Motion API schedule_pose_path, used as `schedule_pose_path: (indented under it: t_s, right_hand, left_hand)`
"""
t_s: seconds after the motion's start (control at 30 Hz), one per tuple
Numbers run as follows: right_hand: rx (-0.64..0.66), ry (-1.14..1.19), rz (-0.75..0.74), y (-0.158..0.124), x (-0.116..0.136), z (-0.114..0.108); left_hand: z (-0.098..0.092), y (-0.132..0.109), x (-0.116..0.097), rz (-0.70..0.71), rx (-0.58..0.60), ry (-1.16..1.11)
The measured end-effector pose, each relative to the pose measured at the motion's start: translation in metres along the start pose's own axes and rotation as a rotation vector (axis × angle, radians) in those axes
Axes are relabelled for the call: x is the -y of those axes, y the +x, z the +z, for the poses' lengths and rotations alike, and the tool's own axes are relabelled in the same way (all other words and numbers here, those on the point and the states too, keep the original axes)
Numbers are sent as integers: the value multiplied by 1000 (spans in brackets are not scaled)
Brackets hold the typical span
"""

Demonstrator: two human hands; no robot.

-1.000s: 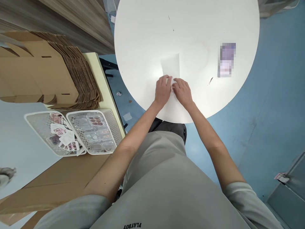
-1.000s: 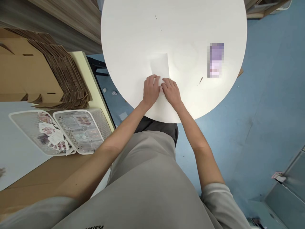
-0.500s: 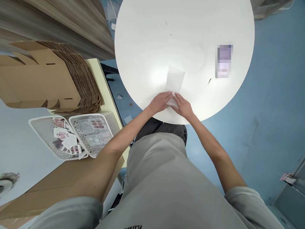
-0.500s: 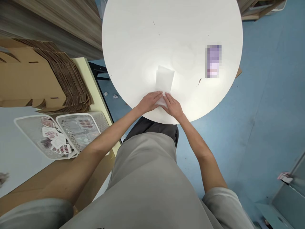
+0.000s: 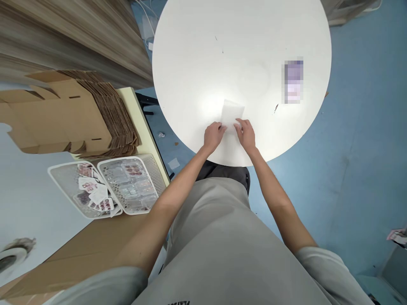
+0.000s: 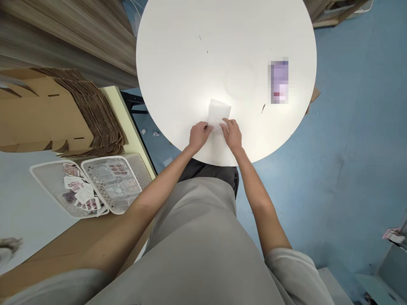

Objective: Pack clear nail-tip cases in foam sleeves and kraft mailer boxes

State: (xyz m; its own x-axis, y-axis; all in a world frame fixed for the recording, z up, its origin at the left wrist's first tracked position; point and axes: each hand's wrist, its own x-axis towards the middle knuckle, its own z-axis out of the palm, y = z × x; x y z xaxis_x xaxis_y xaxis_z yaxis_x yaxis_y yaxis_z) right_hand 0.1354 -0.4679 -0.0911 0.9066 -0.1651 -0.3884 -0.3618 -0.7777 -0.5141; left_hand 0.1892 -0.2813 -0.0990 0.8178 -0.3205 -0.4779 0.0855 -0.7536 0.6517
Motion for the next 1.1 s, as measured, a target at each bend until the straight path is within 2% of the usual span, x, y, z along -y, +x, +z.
schedule_pose_path:
  t_s: [0.1, 0.2, 0.27, 0.33, 0.4, 0.5, 0.6, 0.7, 0.83, 0.97, 1.1]
  right_hand:
    - [-36, -114, 72, 11, 6, 2]
    - [-111, -163, 47, 15, 12, 6]
    - [-120, -159, -12, 15, 14, 8]
    - [-72, -140, -77, 13, 13, 10]
    - [-28, -121, -131, 10, 9, 10]
    - [-3, -91, -216, 0, -2, 8]
    - [52, -78, -283, -13, -11, 7]
    - [133, -104, -272, -26, -15, 6]
    - [181, -90, -257, -32, -11, -1]
    - [193, -56, -261, -19, -5, -13]
    - [227, -104, -178, 7, -2, -21]
  left_hand:
    - [7, 11, -2, -35, -70, 15]
    - [7, 14, -8, 113, -131, 81]
    - [5, 15, -13, 282, -57, 129]
    - [3, 16, -17, 408, 66, 156]
    - [0, 17, -18, 463, 148, 181]
    - [-5, 18, -13, 490, 198, 226]
    - [-10, 18, -7, 502, 239, 248]
    - [-15, 9, -3, 506, 292, 250]
    - [-23, -10, 1, 407, 273, 197]
    - [-27, -18, -1, 291, 198, 104]
    - [-25, -3, -10, 182, 162, 28]
